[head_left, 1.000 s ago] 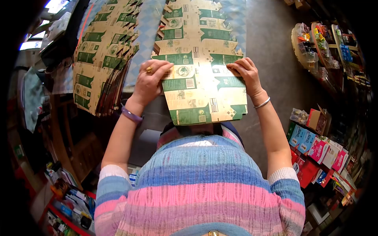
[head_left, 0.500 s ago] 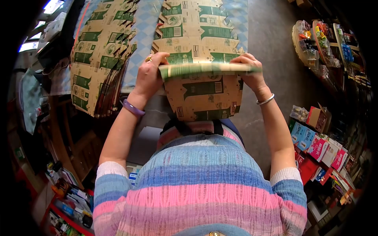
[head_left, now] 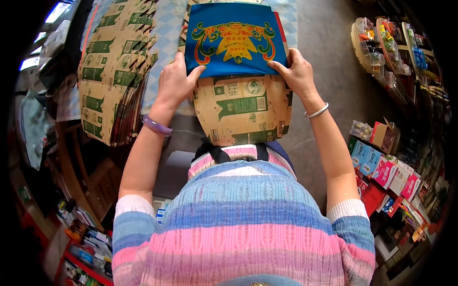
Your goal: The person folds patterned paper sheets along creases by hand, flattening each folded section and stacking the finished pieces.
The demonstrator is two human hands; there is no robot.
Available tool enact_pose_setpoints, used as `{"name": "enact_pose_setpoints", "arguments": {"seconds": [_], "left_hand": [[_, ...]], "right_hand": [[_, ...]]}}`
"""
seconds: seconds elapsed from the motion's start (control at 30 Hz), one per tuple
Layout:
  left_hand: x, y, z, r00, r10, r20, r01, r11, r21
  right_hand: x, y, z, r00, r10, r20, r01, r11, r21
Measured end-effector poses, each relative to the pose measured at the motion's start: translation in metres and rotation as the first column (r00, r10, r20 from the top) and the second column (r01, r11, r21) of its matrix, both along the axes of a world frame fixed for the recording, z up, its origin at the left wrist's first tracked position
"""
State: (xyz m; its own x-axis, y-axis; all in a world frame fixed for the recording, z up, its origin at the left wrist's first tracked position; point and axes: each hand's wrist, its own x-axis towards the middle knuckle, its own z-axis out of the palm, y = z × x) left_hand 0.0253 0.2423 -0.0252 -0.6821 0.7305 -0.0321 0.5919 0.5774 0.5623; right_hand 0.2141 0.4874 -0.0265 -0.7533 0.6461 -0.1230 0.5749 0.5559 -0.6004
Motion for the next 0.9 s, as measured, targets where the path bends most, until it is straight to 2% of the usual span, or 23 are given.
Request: {"name": "enact_pose_setpoints", "arguments": {"seconds": [0.23,0.33,0.43,0.47,0.5,0.57,0.73,0.83,0.9], "left_hand": [[-0.007,0.012,-0.002,1.000,0.017,-0.026,-0.019,0.994,-0.104],[-0.014,0.014,-0.004,0.999,0.010,-0.037,-0.014,0.993,-0.114],[-0.037,0.018,0.000,0.952,0.019,0.306,0.013,0.995,-0.100],[-0.048,0.020,0.002,0.849,0.051,0.527,-0.006,0.996,-0.087],[-0.056,0.022,0.006,0.815,0.037,0.578,0.036,0.993,-0.115],[-0.062,0.031,0.034,0.810,0.062,0.583,0.104,0.963,-0.247],[-0.080,0.034,0.023,0.685,0.132,0.717,0.098,0.958,-0.270],[-0.078,0.034,0.019,0.739,0.159,0.655,0.060,0.952,-0.299],[-0.065,0.028,0.019,0.793,0.113,0.599,0.016,0.978,-0.206]], "right_hand": [[-0.005,0.002,-0.001,0.997,0.024,0.073,-0.028,0.998,0.056],[-0.006,0.002,-0.004,1.000,0.013,0.002,-0.013,0.999,0.039],[-0.018,0.013,0.009,1.000,0.006,0.025,-0.008,0.998,0.054],[-0.024,0.017,0.025,0.999,0.001,0.035,0.003,0.993,-0.119],[-0.028,0.030,0.012,0.999,0.025,0.036,-0.021,0.992,-0.122],[-0.036,0.044,0.003,0.993,0.119,-0.016,-0.120,0.980,-0.156],[-0.049,0.048,0.018,0.989,0.116,0.086,-0.083,0.944,-0.318],[-0.043,0.047,0.010,0.990,0.141,0.015,-0.134,0.970,-0.203],[-0.032,0.039,0.011,0.983,0.180,-0.027,-0.182,0.980,-0.085]]}}
